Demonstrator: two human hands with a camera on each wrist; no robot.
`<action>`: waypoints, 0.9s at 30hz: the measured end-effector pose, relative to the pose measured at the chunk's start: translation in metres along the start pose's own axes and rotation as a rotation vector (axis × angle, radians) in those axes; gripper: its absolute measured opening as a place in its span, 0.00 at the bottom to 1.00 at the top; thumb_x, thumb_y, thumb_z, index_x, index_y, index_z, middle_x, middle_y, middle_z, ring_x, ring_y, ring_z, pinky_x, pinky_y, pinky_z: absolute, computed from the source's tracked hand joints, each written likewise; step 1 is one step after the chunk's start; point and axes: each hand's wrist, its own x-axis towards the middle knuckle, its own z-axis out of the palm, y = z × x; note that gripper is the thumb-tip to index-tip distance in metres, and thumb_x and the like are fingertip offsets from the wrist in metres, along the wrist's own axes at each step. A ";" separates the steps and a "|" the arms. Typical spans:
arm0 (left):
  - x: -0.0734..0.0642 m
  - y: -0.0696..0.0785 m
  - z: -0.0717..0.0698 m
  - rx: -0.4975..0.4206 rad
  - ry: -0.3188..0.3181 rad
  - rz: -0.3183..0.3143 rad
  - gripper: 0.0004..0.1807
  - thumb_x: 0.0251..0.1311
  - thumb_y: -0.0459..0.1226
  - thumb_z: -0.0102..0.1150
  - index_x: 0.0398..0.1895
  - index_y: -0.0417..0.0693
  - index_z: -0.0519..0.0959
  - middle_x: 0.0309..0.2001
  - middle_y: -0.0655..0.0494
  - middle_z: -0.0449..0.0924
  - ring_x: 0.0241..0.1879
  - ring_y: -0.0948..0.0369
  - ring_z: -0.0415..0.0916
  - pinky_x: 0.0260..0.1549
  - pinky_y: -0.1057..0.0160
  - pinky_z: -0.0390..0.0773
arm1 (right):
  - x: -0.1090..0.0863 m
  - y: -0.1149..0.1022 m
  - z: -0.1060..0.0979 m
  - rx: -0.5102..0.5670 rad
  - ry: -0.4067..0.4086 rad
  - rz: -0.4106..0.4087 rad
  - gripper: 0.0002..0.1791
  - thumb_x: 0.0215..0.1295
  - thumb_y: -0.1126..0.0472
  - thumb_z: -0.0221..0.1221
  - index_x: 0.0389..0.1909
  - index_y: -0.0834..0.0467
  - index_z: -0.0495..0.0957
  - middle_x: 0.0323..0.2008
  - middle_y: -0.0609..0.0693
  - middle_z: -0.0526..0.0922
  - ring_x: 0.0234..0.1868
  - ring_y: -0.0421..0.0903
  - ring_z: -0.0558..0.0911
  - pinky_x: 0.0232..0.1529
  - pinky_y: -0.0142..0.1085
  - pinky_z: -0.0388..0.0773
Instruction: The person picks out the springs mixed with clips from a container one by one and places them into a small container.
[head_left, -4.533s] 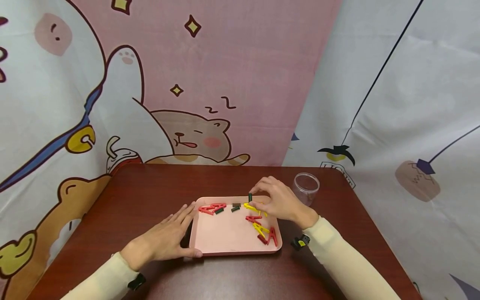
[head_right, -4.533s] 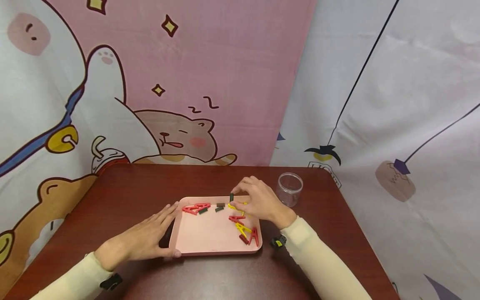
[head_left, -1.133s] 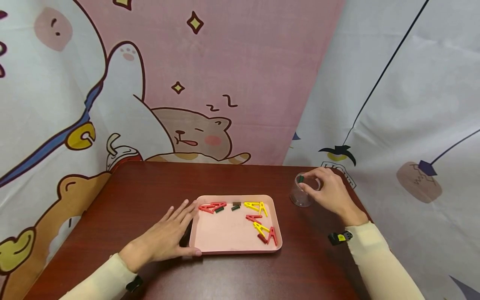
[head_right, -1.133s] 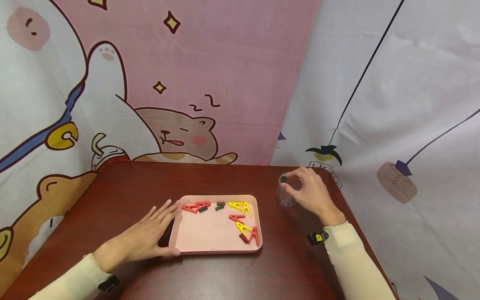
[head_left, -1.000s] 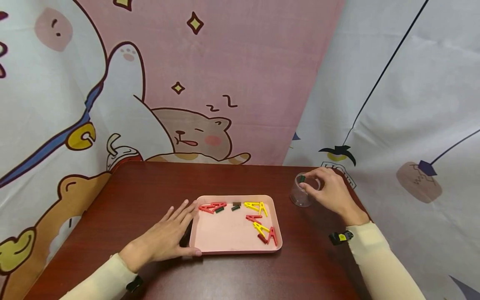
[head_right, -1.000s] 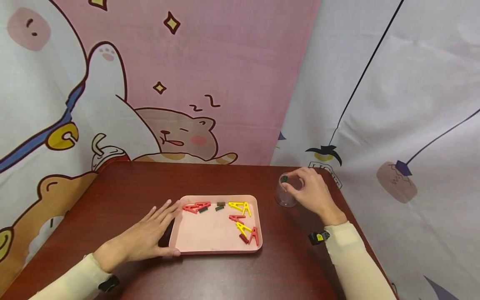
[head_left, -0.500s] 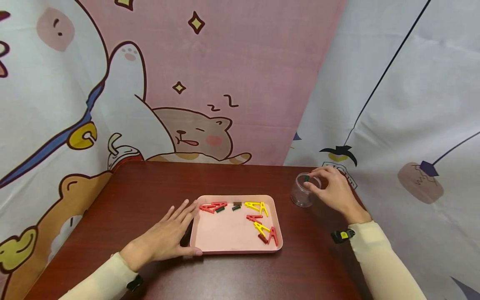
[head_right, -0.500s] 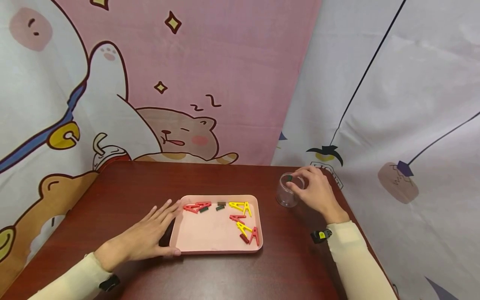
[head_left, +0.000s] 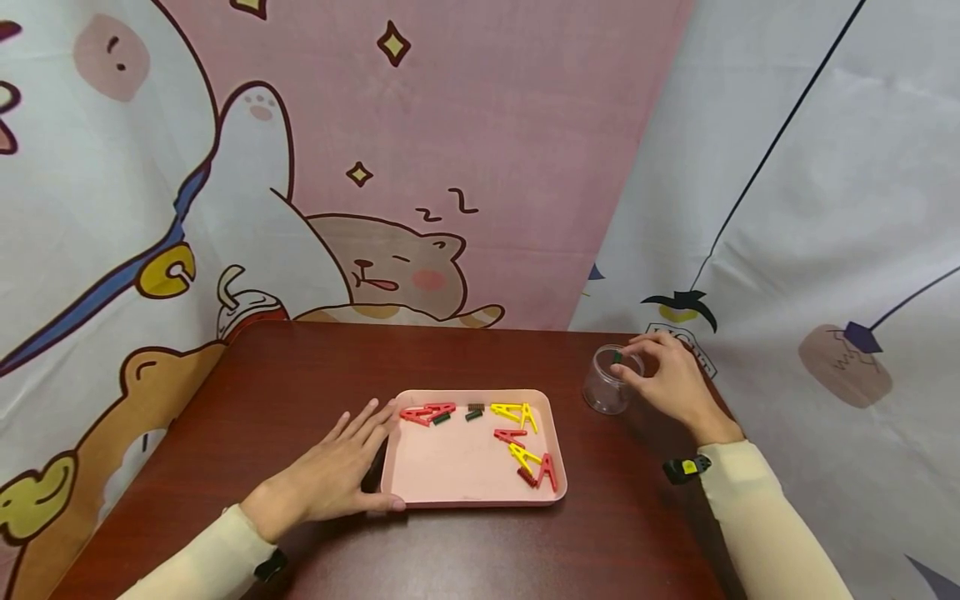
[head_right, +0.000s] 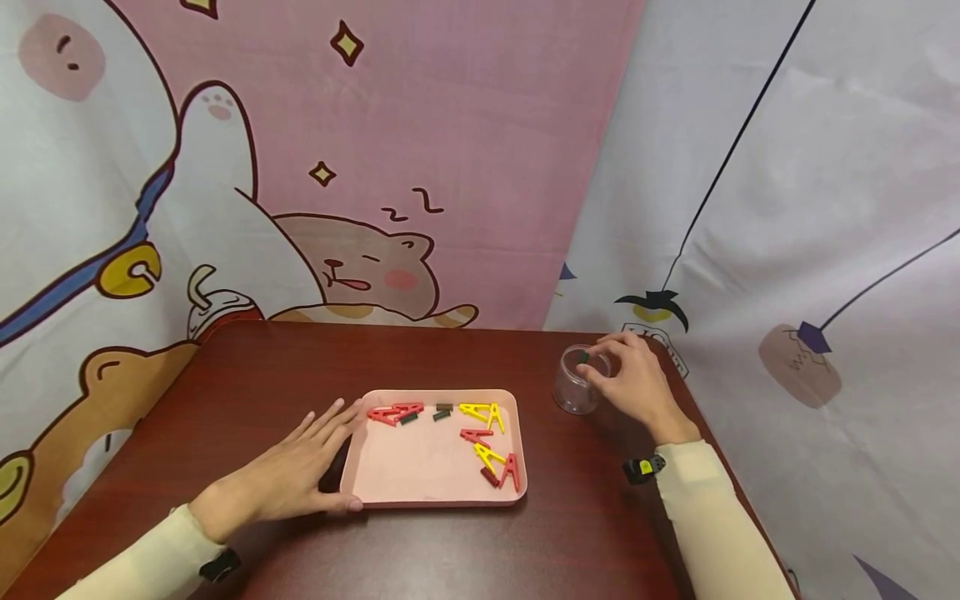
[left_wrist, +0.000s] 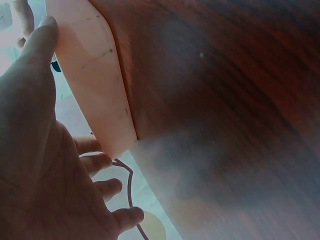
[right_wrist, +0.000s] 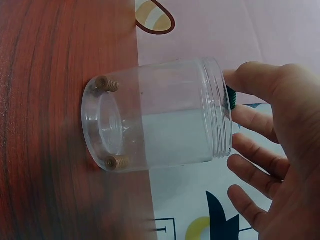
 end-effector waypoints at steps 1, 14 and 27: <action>0.000 0.000 0.000 0.001 0.000 0.000 0.74 0.65 0.84 0.62 0.95 0.38 0.59 0.95 0.41 0.57 0.95 0.33 0.53 0.85 0.21 0.64 | 0.000 0.000 0.000 0.004 -0.002 0.003 0.19 0.70 0.57 0.83 0.54 0.64 0.93 0.62 0.64 0.86 0.67 0.71 0.81 0.67 0.74 0.76; 0.000 -0.001 0.002 0.002 0.002 -0.003 0.73 0.65 0.83 0.64 0.94 0.39 0.60 0.95 0.42 0.57 0.95 0.33 0.53 0.85 0.21 0.64 | 0.000 0.003 0.001 0.024 -0.031 0.031 0.18 0.70 0.57 0.83 0.54 0.62 0.94 0.63 0.64 0.86 0.67 0.68 0.82 0.63 0.69 0.79; 0.000 -0.001 0.002 0.014 0.010 0.002 0.73 0.65 0.84 0.63 0.94 0.38 0.60 0.95 0.41 0.57 0.94 0.33 0.53 0.85 0.21 0.65 | 0.002 0.004 0.001 0.044 -0.067 0.088 0.22 0.74 0.51 0.81 0.61 0.59 0.93 0.67 0.64 0.84 0.70 0.68 0.80 0.67 0.72 0.79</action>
